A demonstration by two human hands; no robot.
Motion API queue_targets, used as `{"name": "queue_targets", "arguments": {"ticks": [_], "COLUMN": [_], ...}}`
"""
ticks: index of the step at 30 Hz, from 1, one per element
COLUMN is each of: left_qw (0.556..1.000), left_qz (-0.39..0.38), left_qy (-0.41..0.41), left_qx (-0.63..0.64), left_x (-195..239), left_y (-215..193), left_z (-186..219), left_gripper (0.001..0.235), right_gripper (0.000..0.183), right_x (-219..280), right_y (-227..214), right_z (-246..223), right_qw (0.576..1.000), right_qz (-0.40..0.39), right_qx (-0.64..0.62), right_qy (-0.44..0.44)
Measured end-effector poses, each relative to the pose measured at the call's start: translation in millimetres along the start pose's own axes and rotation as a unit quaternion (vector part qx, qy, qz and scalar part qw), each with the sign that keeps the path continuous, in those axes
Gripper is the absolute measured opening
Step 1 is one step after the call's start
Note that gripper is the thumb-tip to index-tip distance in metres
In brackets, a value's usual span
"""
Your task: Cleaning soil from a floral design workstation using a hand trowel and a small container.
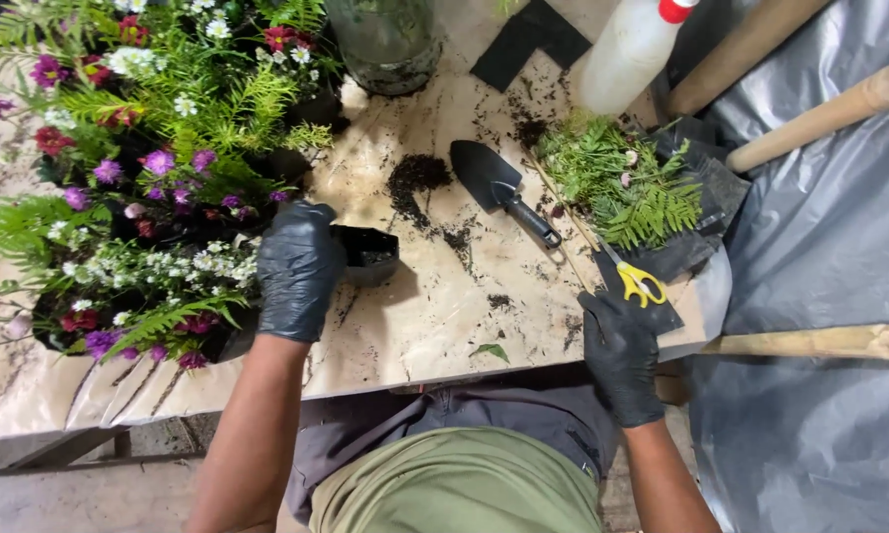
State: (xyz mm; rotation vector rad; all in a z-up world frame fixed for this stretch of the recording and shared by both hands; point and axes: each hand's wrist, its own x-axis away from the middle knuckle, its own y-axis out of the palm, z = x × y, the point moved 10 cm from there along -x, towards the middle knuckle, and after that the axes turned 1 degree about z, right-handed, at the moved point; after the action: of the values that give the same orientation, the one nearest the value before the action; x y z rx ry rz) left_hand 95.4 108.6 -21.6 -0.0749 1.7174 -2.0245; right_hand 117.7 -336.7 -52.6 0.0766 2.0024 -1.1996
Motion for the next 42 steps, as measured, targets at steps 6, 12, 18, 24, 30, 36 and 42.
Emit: {"name": "queue_targets", "arguments": {"ticks": [6,12,18,24,30,36,42], "left_qw": [0.978,0.962,0.975,0.981,0.984,0.990,0.974], "left_qz": [0.007,-0.248,-0.220,-0.169,-0.083,-0.079,-0.011], "left_qy": [0.203,-0.067,0.007,0.090,0.156,0.118,0.220], "left_qx": [0.054,0.095,0.021,-0.025,-0.025,0.028,-0.043], "left_x": [13,15,3,-13,-30,-44,-46], "left_y": [-42,27,48,37,-18,-115,-86], "left_z": [66,5,-9,6,19,43,29], "left_gripper": [0.048,0.036,0.039,0.031,0.016,0.010,0.010], "right_gripper": [0.015,0.024,0.050,0.029,0.041,0.024,0.036], "right_x": [-27,-87,-117,-119,-106,-54,-75], "right_y": [-13,-10,85,117,78,90,119], "right_z": [-23,-49,-57,-51,-58,-129,-154], "right_qw": [0.996,0.999,0.983,0.986,0.948,0.866,0.844], "right_qz": [-0.022,-0.018,-0.176,-0.115,-0.241,-0.334,-0.403], "right_qx": [0.085,0.014,0.037,0.085,-0.069,-0.293,-0.319], "right_qy": [-0.032,-0.045,-0.043,-0.081,0.195,0.229,0.153]}}
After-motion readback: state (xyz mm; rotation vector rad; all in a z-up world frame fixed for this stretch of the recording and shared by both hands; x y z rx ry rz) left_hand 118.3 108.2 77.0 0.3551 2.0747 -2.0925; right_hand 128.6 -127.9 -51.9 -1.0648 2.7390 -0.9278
